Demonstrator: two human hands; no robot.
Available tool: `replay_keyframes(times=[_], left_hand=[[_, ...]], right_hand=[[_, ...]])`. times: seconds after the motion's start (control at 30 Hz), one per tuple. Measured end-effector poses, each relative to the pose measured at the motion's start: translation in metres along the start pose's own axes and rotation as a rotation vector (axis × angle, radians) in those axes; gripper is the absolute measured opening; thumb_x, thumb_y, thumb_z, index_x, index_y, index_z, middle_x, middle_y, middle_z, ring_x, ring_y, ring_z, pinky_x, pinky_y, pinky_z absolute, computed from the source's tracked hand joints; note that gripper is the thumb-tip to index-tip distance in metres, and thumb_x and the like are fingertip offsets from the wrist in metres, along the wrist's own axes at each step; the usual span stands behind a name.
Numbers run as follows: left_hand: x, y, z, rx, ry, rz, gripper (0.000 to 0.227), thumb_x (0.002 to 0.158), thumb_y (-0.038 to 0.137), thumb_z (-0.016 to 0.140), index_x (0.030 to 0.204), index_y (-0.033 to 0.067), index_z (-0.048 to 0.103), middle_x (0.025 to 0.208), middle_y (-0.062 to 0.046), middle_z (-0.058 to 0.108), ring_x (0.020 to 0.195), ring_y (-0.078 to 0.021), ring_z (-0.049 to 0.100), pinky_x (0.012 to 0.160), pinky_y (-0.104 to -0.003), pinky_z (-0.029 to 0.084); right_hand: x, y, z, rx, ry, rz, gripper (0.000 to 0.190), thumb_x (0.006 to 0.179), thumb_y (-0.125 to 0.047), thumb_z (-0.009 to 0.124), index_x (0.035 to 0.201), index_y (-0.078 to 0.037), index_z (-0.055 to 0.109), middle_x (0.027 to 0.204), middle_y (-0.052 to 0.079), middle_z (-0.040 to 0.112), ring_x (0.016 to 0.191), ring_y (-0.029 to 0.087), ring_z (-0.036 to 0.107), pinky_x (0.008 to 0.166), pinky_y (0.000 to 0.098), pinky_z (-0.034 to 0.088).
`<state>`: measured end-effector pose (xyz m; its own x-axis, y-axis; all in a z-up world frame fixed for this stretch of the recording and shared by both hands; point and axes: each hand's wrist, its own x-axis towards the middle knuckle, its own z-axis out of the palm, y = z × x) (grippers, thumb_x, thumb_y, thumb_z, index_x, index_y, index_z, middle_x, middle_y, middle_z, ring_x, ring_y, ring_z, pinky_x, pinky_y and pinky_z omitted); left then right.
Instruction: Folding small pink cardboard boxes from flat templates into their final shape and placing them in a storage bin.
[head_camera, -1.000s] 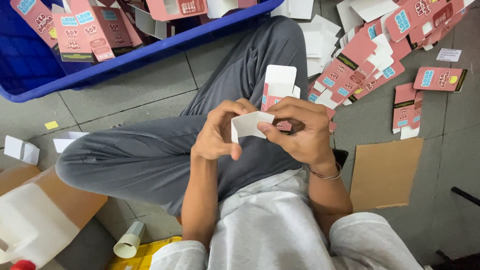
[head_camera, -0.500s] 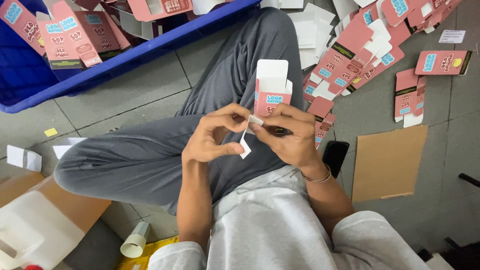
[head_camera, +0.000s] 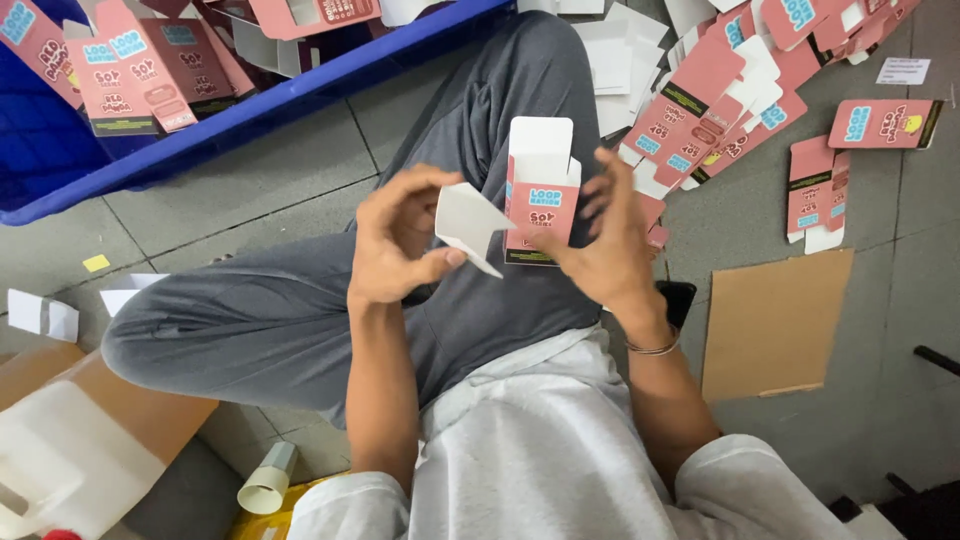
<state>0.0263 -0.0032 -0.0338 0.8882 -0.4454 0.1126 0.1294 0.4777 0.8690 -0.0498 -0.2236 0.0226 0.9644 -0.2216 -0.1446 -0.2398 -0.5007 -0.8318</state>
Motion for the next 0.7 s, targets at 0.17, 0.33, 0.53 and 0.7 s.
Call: replay_keyframes(times=[0.17,0.33,0.53,0.7], left_hand=[[0.03,0.014,0.01,0.157,-0.035,0.019,0.055,0.073,0.001,0.086,0.121,-0.0119,0.062,0.099,-0.023,0.068,0.093,-0.0295,0.071,0.084,-0.046,0.063],[0.04,0.02,0.015,0.336,-0.085,0.03,0.053,0.075,0.004,0.085,0.123,-0.004,0.066,0.101,-0.02,0.073,0.097,-0.0296,0.074,0.089,-0.047,0.06],[0.034,0.038,0.027,0.554,-0.186,0.087,0.047,0.08,0.023,0.084,0.121,0.0027,0.071,0.104,-0.017,0.074,0.097,-0.0339,0.072,0.091,-0.048,0.057],[0.023,0.061,0.038,0.734,-0.256,0.143,0.043,0.082,0.024,0.083,0.121,0.0084,0.075,0.105,-0.01,0.074,0.104,-0.0333,0.063,0.097,-0.042,0.045]], right_hand=[[-0.013,0.015,0.034,-0.156,-0.055,0.062,0.106,0.073,-0.036,0.095,0.151,0.003,0.036,0.115,0.026,0.058,0.1,0.046,0.062,0.087,0.0552,0.052],[-0.029,0.043,0.04,-0.1,0.013,-0.068,0.087,0.073,-0.047,0.095,0.133,-0.001,0.053,0.106,0.015,0.06,0.095,0.037,0.064,0.087,0.0466,0.051],[-0.03,0.045,0.046,0.045,0.113,-0.163,0.078,0.066,-0.027,0.102,0.123,-0.004,0.055,0.105,0.01,0.062,0.095,0.033,0.069,0.086,0.0403,0.056],[-0.024,0.044,0.05,0.021,0.206,-0.343,0.069,0.067,-0.027,0.102,0.115,-0.004,0.058,0.106,0.008,0.067,0.094,0.028,0.072,0.087,0.0358,0.056]])
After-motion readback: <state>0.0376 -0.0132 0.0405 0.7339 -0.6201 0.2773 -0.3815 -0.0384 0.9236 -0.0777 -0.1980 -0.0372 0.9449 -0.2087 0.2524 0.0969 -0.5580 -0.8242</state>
